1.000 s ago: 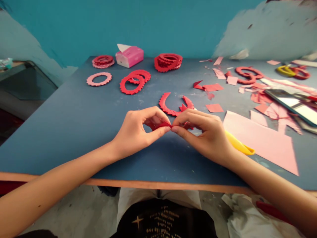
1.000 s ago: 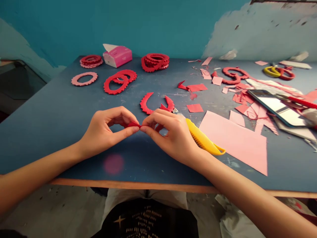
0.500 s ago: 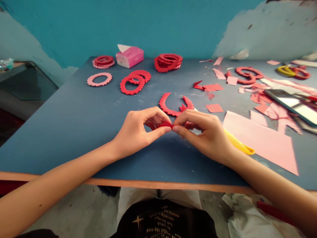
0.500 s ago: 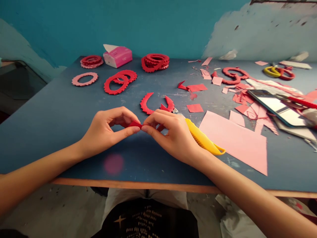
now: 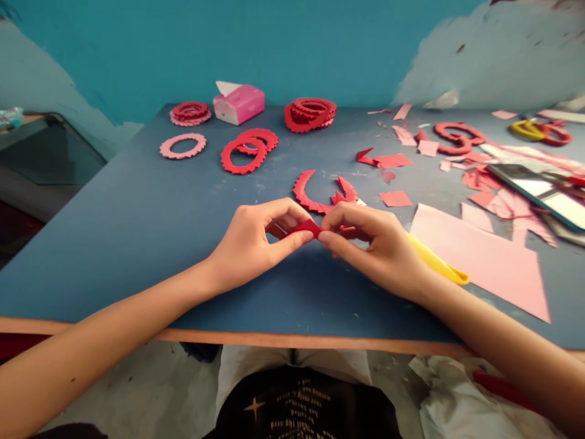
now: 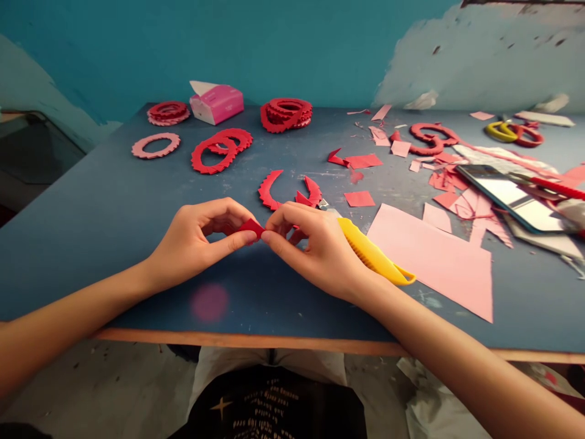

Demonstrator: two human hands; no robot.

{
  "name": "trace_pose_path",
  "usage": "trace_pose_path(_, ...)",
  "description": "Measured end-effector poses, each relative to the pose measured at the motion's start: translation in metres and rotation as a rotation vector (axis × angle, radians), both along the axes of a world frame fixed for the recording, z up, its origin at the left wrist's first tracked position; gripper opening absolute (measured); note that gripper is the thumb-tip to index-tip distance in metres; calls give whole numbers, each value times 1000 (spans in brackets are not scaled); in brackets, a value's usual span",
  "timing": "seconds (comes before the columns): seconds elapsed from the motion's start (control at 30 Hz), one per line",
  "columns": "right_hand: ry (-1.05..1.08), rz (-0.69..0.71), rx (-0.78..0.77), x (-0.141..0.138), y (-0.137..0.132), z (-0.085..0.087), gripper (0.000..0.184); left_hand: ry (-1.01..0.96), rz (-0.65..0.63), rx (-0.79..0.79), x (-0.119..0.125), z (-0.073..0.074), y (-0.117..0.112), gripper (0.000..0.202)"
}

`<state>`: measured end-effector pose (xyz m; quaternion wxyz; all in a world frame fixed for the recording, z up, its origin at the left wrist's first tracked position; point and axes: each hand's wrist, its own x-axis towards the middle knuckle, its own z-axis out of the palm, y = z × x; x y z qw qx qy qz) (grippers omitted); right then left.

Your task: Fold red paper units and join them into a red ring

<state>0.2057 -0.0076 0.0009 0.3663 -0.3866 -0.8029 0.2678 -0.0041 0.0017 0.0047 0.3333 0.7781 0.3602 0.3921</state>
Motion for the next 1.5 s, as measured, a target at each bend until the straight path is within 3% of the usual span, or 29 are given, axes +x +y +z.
trace_pose_path(0.17, 18, 11, -43, 2, 0, 1, 12, 0, 6, 13, 0, 0, -1, 7)
trace_pose_path(0.37, -40, 36, 29, 0, -1, 1, 14, -21, -22, -51, 0, -2, 0, 11)
trace_pose_path(0.57, 60, 16, -109, -1, 1, 1, 20, 15, -106, -156, -1, 0, -1, 23)
trace_pose_path(0.73, 172, 2, -211, 0, 1, 6, 28, 26, -158, 4, -4, 1, -2, 45)
trace_pose_path(0.9, 183, 19, -226, 1, 1, 8, 31, 87, -132, 216, -5, 0, -2, 21)
trace_pose_path(1.03, 174, 18, -211, 1, 1, 8, 30, 71, -92, 258, -5, 2, -2, 8)
trace_pose_path(1.33, 114, 13, -145, 0, -1, 5, 24, 18, -46, 173, -4, 3, -3, 3)
trace_pose_path(1.5, 51, 22, -30, 0, 1, 1, 22, -33, -8, 53, -3, 0, -3, 17)
